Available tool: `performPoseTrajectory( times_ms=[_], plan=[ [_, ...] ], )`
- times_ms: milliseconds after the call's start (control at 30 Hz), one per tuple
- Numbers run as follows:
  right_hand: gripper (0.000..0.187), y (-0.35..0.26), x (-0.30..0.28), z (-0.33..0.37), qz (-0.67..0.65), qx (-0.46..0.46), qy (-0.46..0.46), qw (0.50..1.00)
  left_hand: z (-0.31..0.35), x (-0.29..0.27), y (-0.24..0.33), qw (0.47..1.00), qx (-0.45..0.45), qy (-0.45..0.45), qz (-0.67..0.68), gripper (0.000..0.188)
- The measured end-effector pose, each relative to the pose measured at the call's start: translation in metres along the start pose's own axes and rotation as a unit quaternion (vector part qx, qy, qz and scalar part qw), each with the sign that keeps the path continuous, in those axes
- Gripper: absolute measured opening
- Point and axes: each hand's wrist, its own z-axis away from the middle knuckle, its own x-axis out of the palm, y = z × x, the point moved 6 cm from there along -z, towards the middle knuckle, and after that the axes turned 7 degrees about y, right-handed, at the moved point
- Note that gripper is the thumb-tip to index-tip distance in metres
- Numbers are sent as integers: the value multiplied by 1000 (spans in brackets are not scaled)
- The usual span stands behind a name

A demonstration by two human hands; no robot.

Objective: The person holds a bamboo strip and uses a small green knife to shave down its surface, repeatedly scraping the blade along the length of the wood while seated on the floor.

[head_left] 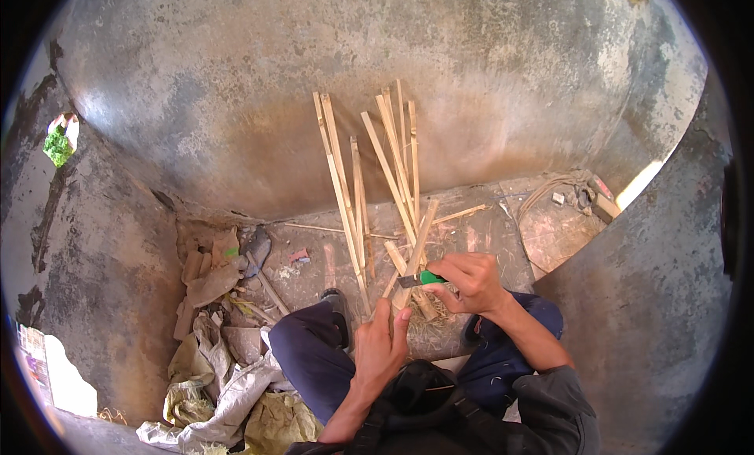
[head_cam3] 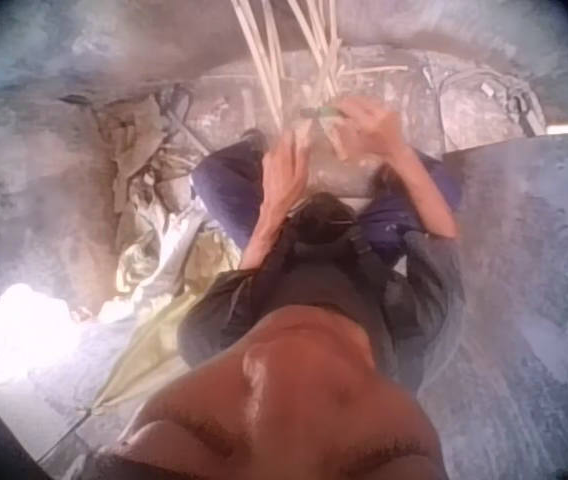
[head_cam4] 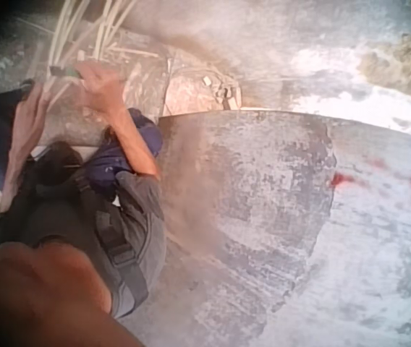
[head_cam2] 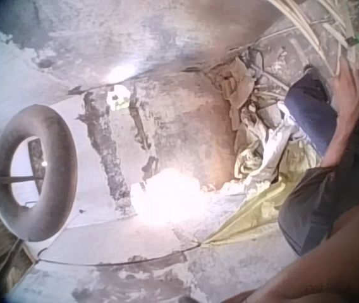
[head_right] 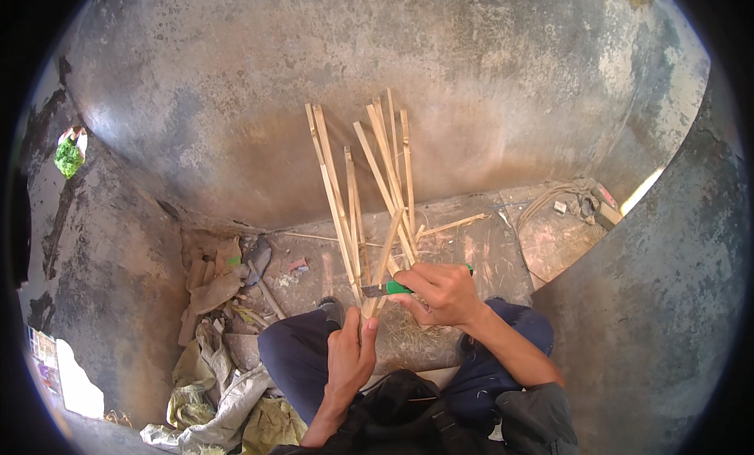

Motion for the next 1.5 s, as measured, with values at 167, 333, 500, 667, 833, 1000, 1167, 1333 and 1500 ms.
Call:
performPoseTrajectory(
  times_ms=[167, 333, 500, 667, 833, 1000, 1167, 1333, 1500],
  plan=[
    [24, 1, -5, -3, 18, -6, 9, 1000, 1, -1, 1, 1000, -6, -15, -3, 32],
    [24, 83, -72, -19, 81, 176, 172, 966, 34, -2, -12, 998, -29, -55, -5, 35],
    [25, 40, -24, 3, -38, 59, 87, 994, 9, -7, -17, 1000, -19, 8, -6, 36],
    [25, 7, 9, 3, -78, -4, -11, 997, 2, -12, -1, 999, -2, 45, 2, 39],
    [26, 0, 11, 5, -87, -34, -23, 995, 4, -10, 0, 999, -6, 35, 25, 39],
    [30, -4, 11, 3, -98, -42, -14, 994, 4, -10, 3, 1000, -11, 13, 25, 36],
    [24, -5, 8, 2, -76, -32, -20, 996, 4, -8, 5, 999, -20, -20, 38, 34],
    [25, -8, 5, -1, -72, -25, -19, 997, 6, -9, 7, 998, -26, -32, 42, 35],
    [24, -5, 0, -5, -44, -19, -3, 999, 6, -9, 7, 996, -47, -53, 50, 36]
  ],
)
